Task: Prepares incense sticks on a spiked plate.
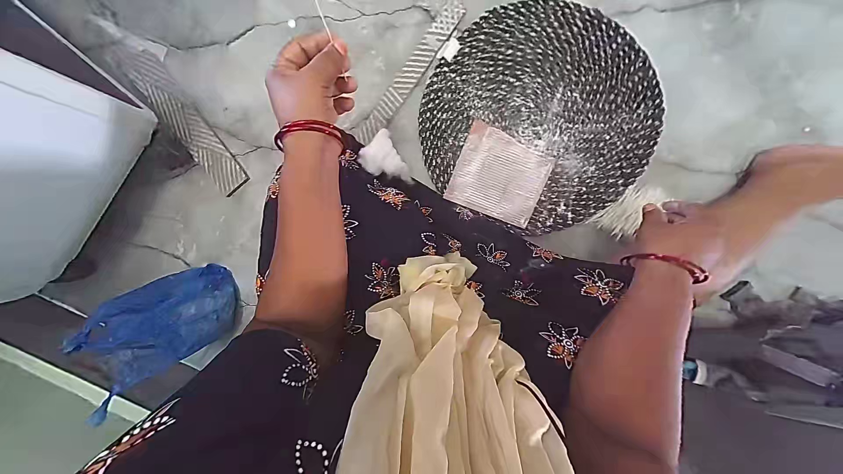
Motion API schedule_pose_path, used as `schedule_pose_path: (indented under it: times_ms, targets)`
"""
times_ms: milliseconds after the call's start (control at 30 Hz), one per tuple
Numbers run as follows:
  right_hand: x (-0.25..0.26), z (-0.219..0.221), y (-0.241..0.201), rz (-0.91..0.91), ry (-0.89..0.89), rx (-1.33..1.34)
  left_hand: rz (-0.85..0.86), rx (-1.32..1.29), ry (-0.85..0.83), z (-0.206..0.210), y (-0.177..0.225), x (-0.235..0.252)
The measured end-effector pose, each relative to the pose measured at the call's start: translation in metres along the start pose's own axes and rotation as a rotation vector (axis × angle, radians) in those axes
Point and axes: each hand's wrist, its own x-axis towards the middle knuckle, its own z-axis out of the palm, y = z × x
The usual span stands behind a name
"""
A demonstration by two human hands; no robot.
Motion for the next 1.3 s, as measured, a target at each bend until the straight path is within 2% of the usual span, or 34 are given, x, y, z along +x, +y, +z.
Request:
schedule_pose_path:
  times_ms: [100, 200, 367, 467, 567, 633, 700, 833, 900, 967, 1067, 1300]
  targets:
    - [-0.048, -0.008, -0.032, -0.132, -0.171, 0.058, 0.042, -0.130, -0.016, -0.006, 0.005, -0.003]
    - [-0.051, 0.035, -0.061, -0.431, -0.288, 0.027, -0.003, -0.173, -0.031, -0.011, 0.003, 0.000]
    - [-0.097, 0.097, -0.163, -0.727, -0.521, 0.065, -0.167, -0.208, -0.056, -0.016, -0.001, 0.011]
    - [-0.115, 0.129, -0.208, -0.877, -0.554, -0.105, -0.190, -0.185, -0.087, -0.013, -0.002, 0.015]
    - [-0.124, 0.146, -0.229, -0.941, -0.509, -0.359, -0.203, -0.179, -0.142, -0.010, -0.003, 0.019]
    - [-0.123, 0.143, -0.231, -0.893, -0.441, -0.314, -0.200, -0.157, -0.170, -0.009, -0.003, 0.020]
    - [-0.121, 0.126, -0.229, -0.742, -0.415, -0.096, -0.191, -0.118, -0.170, -0.007, -0.003, 0.021]
    - [-0.110, 0.097, -0.207, -0.434, -0.540, 0.436, -0.127, 0.004, -0.218, 0.004, -0.004, 0.020]
    - [-0.114, 0.082, -0.195, -0.276, -0.616, 0.677, -0.076, 0.121, -0.292, 0.008, -0.009, 0.017]
    - [-0.120, 0.067, -0.184, -0.191, -0.628, 0.809, -0.111, 0.215, -0.397, 0.010, -0.013, 0.010]
    - [-0.126, 0.053, -0.167, -0.189, -0.592, 0.900, -0.193, 0.236, -0.499, 0.016, -0.017, -0.002]
    - [-0.135, 0.041, -0.143, -0.305, -0.415, 0.906, -0.185, 0.202, -0.799, 0.021, -0.032, -0.047]
